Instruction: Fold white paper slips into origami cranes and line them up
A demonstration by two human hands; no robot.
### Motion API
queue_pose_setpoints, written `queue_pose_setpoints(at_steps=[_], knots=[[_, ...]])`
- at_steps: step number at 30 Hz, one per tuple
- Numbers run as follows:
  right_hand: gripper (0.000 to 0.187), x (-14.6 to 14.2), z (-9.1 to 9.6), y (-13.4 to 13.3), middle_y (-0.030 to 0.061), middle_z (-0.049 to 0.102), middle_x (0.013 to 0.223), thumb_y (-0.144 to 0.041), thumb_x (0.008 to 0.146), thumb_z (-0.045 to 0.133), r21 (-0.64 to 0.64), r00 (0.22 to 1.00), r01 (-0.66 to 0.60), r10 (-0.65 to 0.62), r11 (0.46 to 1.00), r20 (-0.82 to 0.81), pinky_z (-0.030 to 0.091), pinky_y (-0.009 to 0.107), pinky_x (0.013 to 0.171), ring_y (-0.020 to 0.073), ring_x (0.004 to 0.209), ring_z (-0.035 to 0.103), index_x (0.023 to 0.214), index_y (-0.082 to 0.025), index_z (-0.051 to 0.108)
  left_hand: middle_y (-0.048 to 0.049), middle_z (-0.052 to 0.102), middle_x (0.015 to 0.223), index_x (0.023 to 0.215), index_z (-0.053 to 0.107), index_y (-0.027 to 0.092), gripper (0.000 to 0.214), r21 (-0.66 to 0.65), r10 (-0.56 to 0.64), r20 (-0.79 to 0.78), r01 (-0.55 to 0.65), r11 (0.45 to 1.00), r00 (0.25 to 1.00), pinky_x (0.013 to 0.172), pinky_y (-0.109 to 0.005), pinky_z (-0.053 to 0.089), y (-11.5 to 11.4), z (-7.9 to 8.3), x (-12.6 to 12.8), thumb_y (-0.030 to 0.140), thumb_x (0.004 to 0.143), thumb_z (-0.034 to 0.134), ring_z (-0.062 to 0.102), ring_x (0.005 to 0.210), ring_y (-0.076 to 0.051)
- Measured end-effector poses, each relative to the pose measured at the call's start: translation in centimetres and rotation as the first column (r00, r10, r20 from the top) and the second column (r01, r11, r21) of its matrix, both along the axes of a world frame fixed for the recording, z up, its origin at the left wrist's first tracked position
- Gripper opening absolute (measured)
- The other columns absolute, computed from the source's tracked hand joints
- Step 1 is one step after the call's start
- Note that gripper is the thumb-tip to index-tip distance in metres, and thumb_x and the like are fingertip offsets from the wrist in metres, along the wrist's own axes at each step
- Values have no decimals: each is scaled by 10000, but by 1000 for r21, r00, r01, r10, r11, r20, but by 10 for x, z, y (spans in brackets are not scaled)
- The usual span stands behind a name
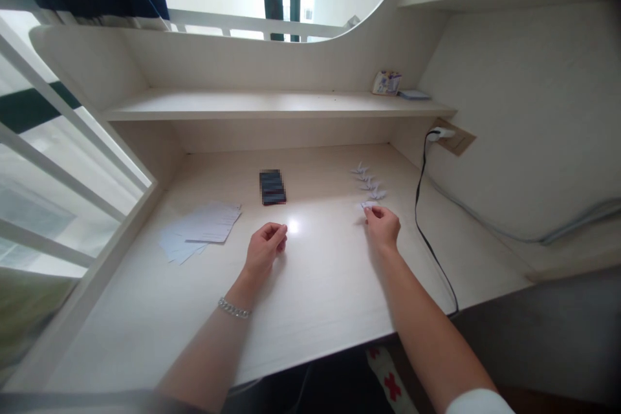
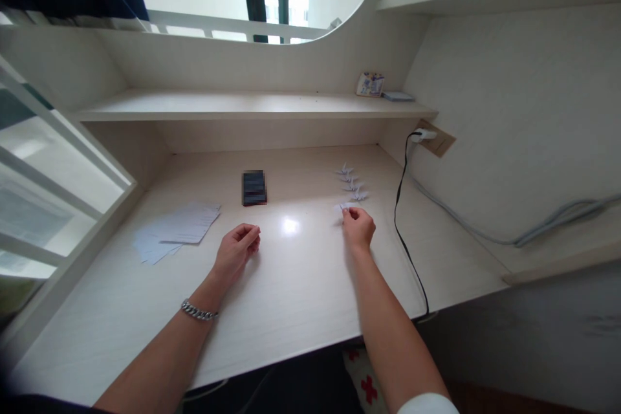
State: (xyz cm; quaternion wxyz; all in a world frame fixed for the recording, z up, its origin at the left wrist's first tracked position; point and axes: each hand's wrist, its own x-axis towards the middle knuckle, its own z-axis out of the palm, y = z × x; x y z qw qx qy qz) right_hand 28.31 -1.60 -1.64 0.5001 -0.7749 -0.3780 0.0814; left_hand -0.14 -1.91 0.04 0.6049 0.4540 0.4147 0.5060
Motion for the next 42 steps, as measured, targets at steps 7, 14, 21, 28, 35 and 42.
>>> queue_pose_setpoints(at_steps=[7, 14, 21, 28, 35, 42], knots=[[308, 52, -3, -7, 133, 702, 797, -360, 725, 574, -86, 989, 115, -106, 990, 100, 459, 325, 663, 216, 676, 631, 856, -108, 694, 11, 550, 583, 712, 583, 147, 245, -24, -2, -26, 1, 1000, 1000, 472, -210, 348, 1, -1, -1, 360, 665, 693, 472, 492, -78], [260, 60, 2, -1, 111, 707, 834, -336, 720, 572, -175, 978, 153, -123, 973, 170, 451, 330, 724, 232, 786, 631, 847, -157, 712, 6, 557, 594, 724, 596, 148, 221, -14, -14, -58, 13, 1000, 998, 488, -213, 363, 3, -3, -3, 343, 675, 687, 481, 510, -86], [246, 57, 6, 2, 88, 710, 857, -342, 724, 570, -231, 971, 177, -131, 957, 200, 448, 311, 686, 227, 794, 630, 867, -203, 714, 5, 550, 592, 710, 600, 148, 200, 0, -28, -101, 28, 1000, 995, 485, -212, 362, 2, -1, -4, 325, 679, 685, 471, 519, -89], [261, 55, 5, 4, 93, 708, 872, -368, 738, 566, -263, 964, 196, -137, 945, 227, 441, 308, 659, 236, 809, 628, 889, -211, 711, 7, 546, 593, 699, 601, 146, 201, 0, -24, -115, 24, 1000, 993, 484, -211, 362, 4, -1, -4, 321, 669, 695, 475, 527, -90], [271, 54, 5, 3, 89, 707, 883, -381, 745, 560, -269, 962, 197, -134, 943, 237, 434, 304, 651, 238, 816, 626, 904, -216, 706, 6, 550, 590, 697, 602, 147, 211, -2, -27, -121, 27, 1000, 992, 474, -211, 364, 4, -1, -4, 329, 657, 700, 474, 515, -91], [262, 54, 4, 3, 80, 706, 892, -378, 742, 563, -273, 964, 192, -128, 943, 234, 429, 301, 644, 235, 813, 624, 907, -228, 701, -2, 548, 600, 707, 605, 143, 193, 7, -28, -126, 29, 1000, 992, 475, -207, 367, 4, 0, -4, 311, 668, 692, 472, 524, -91]])
